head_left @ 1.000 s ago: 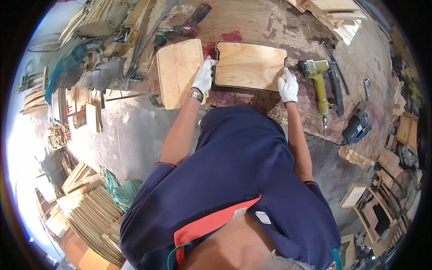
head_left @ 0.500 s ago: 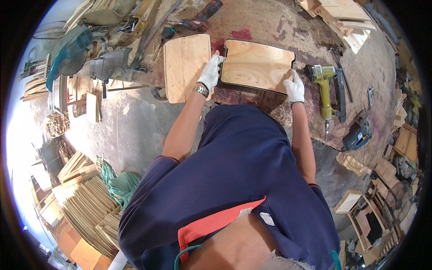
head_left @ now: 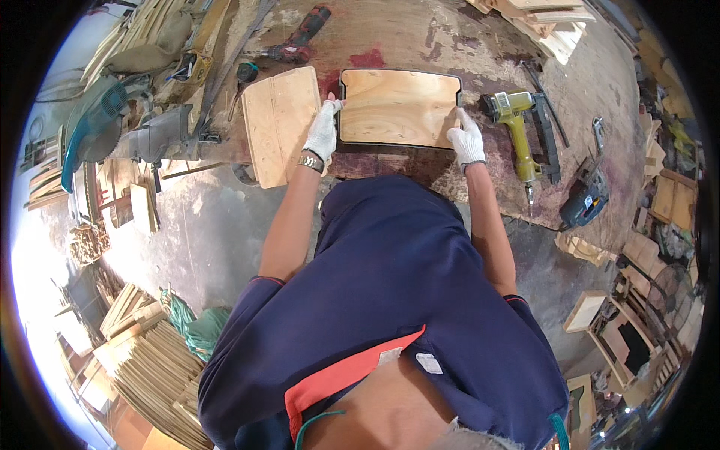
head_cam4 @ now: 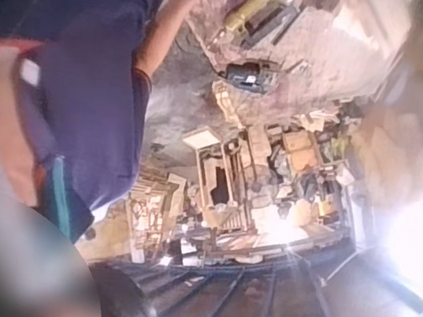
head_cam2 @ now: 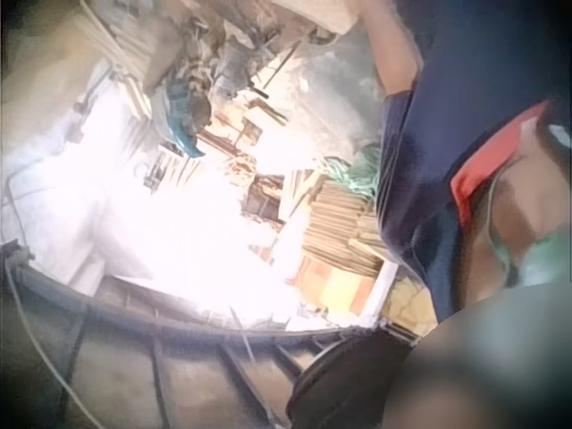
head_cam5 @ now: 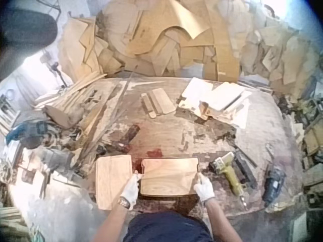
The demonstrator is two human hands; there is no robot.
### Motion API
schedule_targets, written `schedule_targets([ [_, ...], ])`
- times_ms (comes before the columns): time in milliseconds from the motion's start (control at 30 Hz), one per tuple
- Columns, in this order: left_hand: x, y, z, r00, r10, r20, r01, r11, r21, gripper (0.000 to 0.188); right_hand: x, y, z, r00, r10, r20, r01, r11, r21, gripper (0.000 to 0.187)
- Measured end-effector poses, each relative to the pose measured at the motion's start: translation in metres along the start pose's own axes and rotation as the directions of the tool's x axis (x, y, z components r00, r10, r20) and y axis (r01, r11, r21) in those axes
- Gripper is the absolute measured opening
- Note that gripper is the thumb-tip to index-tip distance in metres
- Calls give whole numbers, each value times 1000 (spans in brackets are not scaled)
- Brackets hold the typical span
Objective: The person assembles small wooden boxes by aligning pre-cut wooden pieces and securing them with a nail gun. They repeatedly pick up pieces, position them, and fasten them together on a workbench.
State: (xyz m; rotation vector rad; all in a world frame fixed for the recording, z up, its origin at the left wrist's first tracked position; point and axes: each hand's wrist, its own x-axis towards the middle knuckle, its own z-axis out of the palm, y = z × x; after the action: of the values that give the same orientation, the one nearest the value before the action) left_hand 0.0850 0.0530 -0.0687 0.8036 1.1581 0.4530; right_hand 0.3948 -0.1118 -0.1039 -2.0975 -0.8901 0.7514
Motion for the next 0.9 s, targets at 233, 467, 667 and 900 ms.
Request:
schedule_targets([
  [233,-7,8,3,999,-13,-31,15,997,75,81,-7,-25,-16,988,119,103,-136,973,185,72],
  [467,-11,11,7,998,-10,-65,8,999,-34,69,-4,-20,-56,909,249,334,-403,729,552,75],
  [667,-7,8,1,999,-2,-43,3,1000,18,66,-7,-8,-55,896,174,408,-428,582,691,73],
  [900,-8,11,6,997,-23,-77,23,1000,-1,66,-13,-17,-59,899,227,376,-420,694,585,71],
])
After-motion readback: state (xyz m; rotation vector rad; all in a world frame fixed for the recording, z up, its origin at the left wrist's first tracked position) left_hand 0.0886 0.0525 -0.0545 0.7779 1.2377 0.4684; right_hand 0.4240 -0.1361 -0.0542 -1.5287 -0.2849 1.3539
